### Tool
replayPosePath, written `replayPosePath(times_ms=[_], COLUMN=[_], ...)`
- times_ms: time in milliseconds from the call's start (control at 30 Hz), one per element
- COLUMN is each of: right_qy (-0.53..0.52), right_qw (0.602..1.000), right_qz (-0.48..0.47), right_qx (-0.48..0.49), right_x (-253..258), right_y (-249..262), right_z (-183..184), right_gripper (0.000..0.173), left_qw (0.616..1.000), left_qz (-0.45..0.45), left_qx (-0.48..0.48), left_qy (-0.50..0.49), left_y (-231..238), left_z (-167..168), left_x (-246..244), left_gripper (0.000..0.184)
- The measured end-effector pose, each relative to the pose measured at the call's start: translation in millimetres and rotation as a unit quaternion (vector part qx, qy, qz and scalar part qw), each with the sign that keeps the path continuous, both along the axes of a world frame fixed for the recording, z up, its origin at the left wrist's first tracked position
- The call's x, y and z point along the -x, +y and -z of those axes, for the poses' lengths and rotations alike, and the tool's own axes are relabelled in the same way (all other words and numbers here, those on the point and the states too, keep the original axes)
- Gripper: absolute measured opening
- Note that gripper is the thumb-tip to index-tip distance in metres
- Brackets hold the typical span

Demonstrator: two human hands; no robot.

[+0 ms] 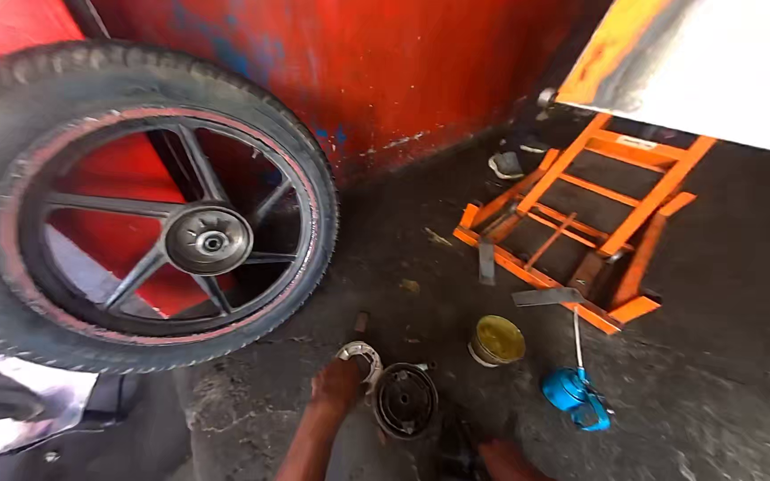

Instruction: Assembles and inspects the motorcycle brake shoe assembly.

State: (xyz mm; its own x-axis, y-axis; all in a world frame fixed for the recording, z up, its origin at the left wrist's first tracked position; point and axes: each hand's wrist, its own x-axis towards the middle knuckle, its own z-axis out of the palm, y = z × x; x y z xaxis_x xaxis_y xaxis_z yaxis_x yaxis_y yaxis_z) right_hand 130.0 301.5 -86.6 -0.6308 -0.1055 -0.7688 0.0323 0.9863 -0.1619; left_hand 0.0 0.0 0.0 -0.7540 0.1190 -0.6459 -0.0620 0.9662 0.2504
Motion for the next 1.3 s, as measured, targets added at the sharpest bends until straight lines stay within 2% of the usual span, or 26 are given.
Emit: replayPosePath(times_ms=[67,133,200,300,400,500,567,700,800,900,1000,1100,1167,1233,1300], right_qy=[0.002,0.007,0.003,-0.021,-0.048,-0.002,0.048,0.154,0.163,0.139,0.121,0.073,0.096,0.194,0.273], right_qw=[1.000,0.995,0.991,0.993,0.995,0.999,0.999,0.984,0.975,0.974,0.981,0.989,0.987,0.968,0.921], right_qz=[-0.018,-0.091,-0.125,-0.113,-0.085,-0.046,0.004,0.093,0.143,0.173,0.147,0.129,0.130,0.150,0.197], right_qx=[0.014,0.027,0.043,0.034,0.002,-0.016,-0.019,0.003,0.040,0.051,0.027,-0.004,-0.005,0.051,0.196], right_x=[-14.2,-21.9,-21.3,-11.7,-4.8,-5.9,-16.4,-32.9,-44.0,-45.9,-41.5,-35.2,-27.6,-19.2,-10.6], right_y=[20.7,39.6,48.1,44.1,5.7,-9.6,-12.5,-11.8,-0.1,4.1,0.4,-1.5,-5.5,-18.5,-44.5], right_z=[-6.1,-24.8,-23.7,-8.8,3.1,6.7,16.2,39.6,35.3,36.9,38.5,26.7,7.0,-14.9,-33.3], right_gripper=[0.072,0.067,0.071,0.080,0.077,0.080,0.079,0.068,0.069,0.075,0.079,0.079,0.078,0.077,0.075], left_qw=[0.999,0.997,0.997,0.995,0.997,0.996,0.996,0.993,0.980,0.943,0.898,0.841,0.785,0.716,0.655], left_qz=[-0.044,-0.068,-0.047,0.004,0.031,0.017,-0.008,-0.103,-0.119,-0.148,-0.209,-0.236,-0.259,-0.304,-0.338], left_qx=[-0.018,-0.022,-0.028,-0.060,-0.051,-0.035,-0.030,-0.044,-0.162,-0.296,-0.384,-0.482,-0.559,-0.623,-0.668], left_qy=[0.024,0.041,0.060,0.076,0.049,0.081,0.084,0.037,0.004,-0.033,-0.056,-0.073,-0.071,-0.082,-0.104], left_y=[2.8,2.0,-2.2,6.7,8.9,0.2,-3.5,-21.3,-46.4,-61.0,-73.5,-89.4,-92.7,-87.7,-75.8], left_z=[24.2,59.0,90.3,112.9,129.9,151.2,154.5,139.2,136.6,138.1,131.3,104.8,85.0,70.3,61.6], left_x=[16.2,28.7,47.6,64.6,61.0,62.4,62.5,64.0,66.8,58.9,39.2,19.3,6.8,-6.5,-19.5], left_gripper=[0.070,0.079,0.090,0.093,0.086,0.089,0.088,0.082,0.060,0.055,0.055,0.059,0.062,0.061,0.061])
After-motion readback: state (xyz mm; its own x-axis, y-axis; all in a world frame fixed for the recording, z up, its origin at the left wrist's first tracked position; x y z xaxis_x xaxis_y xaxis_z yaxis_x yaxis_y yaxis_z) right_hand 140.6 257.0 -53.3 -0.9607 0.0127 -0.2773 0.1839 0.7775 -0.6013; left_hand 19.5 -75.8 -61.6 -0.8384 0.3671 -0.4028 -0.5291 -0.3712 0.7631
